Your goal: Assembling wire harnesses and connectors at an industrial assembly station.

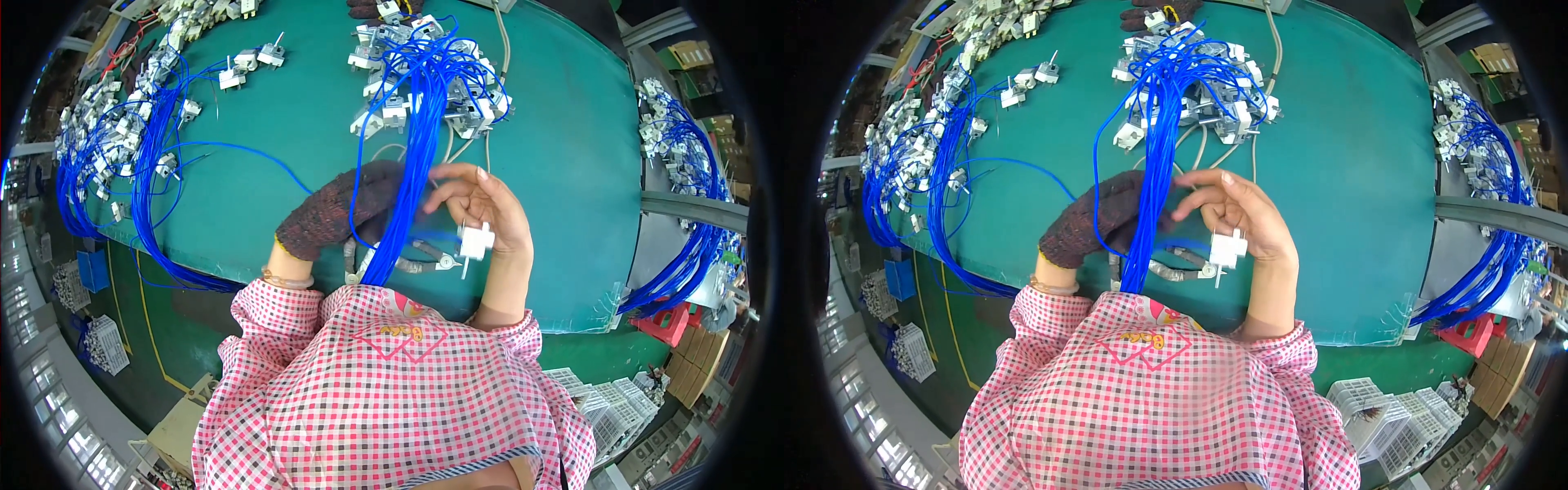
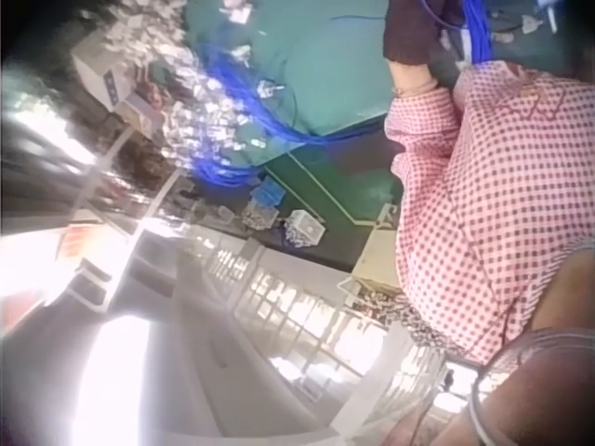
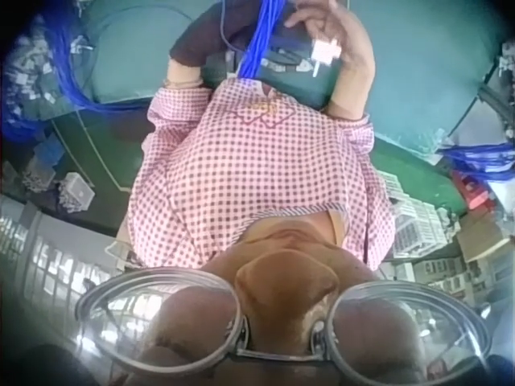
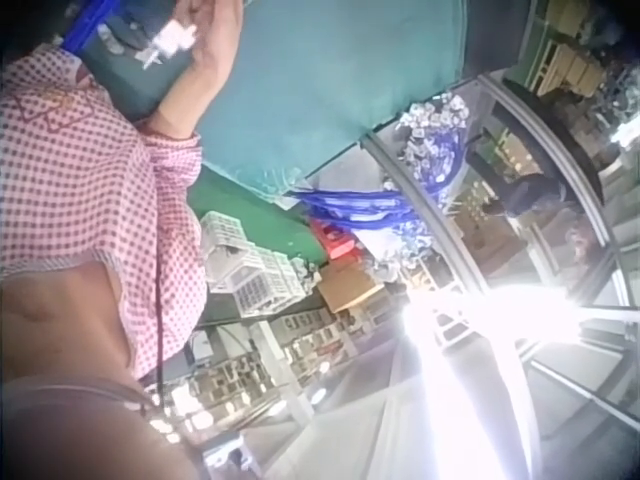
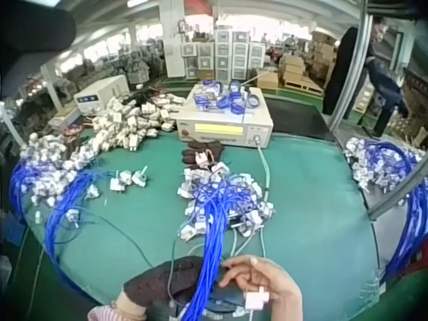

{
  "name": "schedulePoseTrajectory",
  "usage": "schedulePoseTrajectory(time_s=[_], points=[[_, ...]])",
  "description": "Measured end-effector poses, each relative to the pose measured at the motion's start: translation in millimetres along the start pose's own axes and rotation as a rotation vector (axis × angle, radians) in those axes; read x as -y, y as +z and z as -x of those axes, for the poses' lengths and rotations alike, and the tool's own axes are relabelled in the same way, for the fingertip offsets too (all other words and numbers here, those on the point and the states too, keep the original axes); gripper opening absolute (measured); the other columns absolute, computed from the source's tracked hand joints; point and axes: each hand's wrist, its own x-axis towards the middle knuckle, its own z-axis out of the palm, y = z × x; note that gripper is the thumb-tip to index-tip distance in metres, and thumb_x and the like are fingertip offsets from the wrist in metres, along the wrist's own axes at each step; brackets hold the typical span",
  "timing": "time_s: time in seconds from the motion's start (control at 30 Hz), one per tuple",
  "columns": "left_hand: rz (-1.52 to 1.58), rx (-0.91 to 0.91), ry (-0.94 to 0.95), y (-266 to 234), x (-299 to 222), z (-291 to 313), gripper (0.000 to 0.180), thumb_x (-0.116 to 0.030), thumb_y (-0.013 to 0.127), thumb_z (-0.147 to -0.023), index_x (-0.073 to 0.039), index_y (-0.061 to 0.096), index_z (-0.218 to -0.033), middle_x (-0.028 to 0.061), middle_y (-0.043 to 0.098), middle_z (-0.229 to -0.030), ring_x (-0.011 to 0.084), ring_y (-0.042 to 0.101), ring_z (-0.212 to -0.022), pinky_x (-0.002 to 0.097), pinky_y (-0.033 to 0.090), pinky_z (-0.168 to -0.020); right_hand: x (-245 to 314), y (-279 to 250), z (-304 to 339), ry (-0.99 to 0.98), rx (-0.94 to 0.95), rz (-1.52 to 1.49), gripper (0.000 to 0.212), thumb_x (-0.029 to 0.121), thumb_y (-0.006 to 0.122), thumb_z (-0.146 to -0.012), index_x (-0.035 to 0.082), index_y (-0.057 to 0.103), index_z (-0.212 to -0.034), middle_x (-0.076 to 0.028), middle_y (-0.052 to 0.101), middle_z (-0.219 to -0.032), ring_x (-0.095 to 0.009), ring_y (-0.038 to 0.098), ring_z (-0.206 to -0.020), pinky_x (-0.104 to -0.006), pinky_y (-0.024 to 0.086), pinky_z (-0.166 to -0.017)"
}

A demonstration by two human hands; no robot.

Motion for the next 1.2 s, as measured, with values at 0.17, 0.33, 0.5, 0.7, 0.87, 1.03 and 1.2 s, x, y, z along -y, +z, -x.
schedulePoseTrajectory(time_s=[0.17,0.33,0.5,0.7,0.87,1.03,1.2], points=[[-0.232,-0.017,0.038,0.3,12.2,13.8,0.048,-0.033,0.054,-0.09,-0.001,0.046,-0.125,0.0083,0.06,-0.11,0.0112,0.059,-0.086,0.0254,0.049,-0.068,-16.0,40.2,-11.6,0.065,0.022,-0.115,0.056,0.038,0.042,-0.094,-0.005,0.038,-0.13,-0.026,0.06,-0.102,-0.01,0.042,-0.04,-0.0187,0.029,-0.035],[-0.731,-0.063,0.732,1.5,16.3,24.4,0.039,-0.027,0.05,-0.091,-0.007,0.048,-0.124,0.0117,0.064,-0.102,0.0288,0.062,-0.084,0.0359,0.051,-0.072,-29.5,36.6,-13.0,-0.013,-0.195,0.057,0.049,0.033,0.041,-0.094,-0.004,0.043,-0.127,-0.018,0.064,-0.092,-0.011,0.053,-0.049,-0.0208,0.039,-0.041],[-1.072,-0.032,0.095,12.1,-0.6,44.7,0.039,-0.025,0.054,-0.084,-0.015,0.051,-0.122,0.0115,0.063,-0.1,0.0326,0.061,-0.088,0.0409,0.051,-0.072,-28.1,46.5,-17.7,-0.262,-0.136,0.315,0.058,0.031,0.055,-0.08,-0.004,0.048,-0.125,-0.017,0.046,-0.129,-0.027,0.051,-0.111,-0.0407,0.04,-0.096],[-1.455,-0.136,0.643,16.3,44.9,36.7,0.028,-0.023,0.056,-0.078,-0.019,0.061,-0.106,0.0053,0.06,-0.09,0.0247,0.06,-0.082,0.0385,0.049,-0.065,-15.1,47.0,-2.8,-0.148,0.101,-0.542,0.074,0.017,0.066,-0.067,0.001,0.029,-0.13,-0.009,0.046,-0.097,-0.022,0.049,-0.086,-0.0369,0.04,-0.08],[-1.803,-0.417,0.567,8.8,43.8,31.8,0.021,-0.019,0.056,-0.073,-0.016,0.063,-0.093,0.0036,0.055,-0.084,0.0233,0.056,-0.085,0.0367,0.047,-0.067,-7.3,21.7,-1.8,-0.29,0.495,-0.881,0.059,0.014,0.066,-0.069,0.003,0.036,-0.12,-0.008,0.043,-0.112,-0.026,0.045,-0.104,-0.0463,0.034,-0.093],[-1.647,-0.688,0.621,-45.1,54.2,46.2,0.03,-0.014,0.062,-0.075,-0.012,0.061,-0.104,0.0095,0.057,-0.103,0.0295,0.054,-0.098,0.0387,0.046,-0.082,-8.7,30.8,-0.2,-0.324,0.337,-0.694,0.056,0.021,0.069,-0.071,0.01,0.041,-0.118,-0.016,0.025,-0.142,-0.041,0.019,-0.135,-0.0585,0.02,-0.107],[-1.605,-0.848,0.56,-58.5,29.5,71.5,0.042,-0.021,0.065,-0.075,-0.012,0.055,-0.115,0.0116,0.054,-0.11,0.0314,0.052,-0.102,0.0416,0.045,-0.085,-9.3,18.8,3.4,-0.295,0.375,-0.742,0.053,0.02,0.065,-0.076,0.008,0.036,-0.119,-0.017,0.034,-0.13,-0.023,0.055,-0.076,-0.0333,0.045,-0.061]])
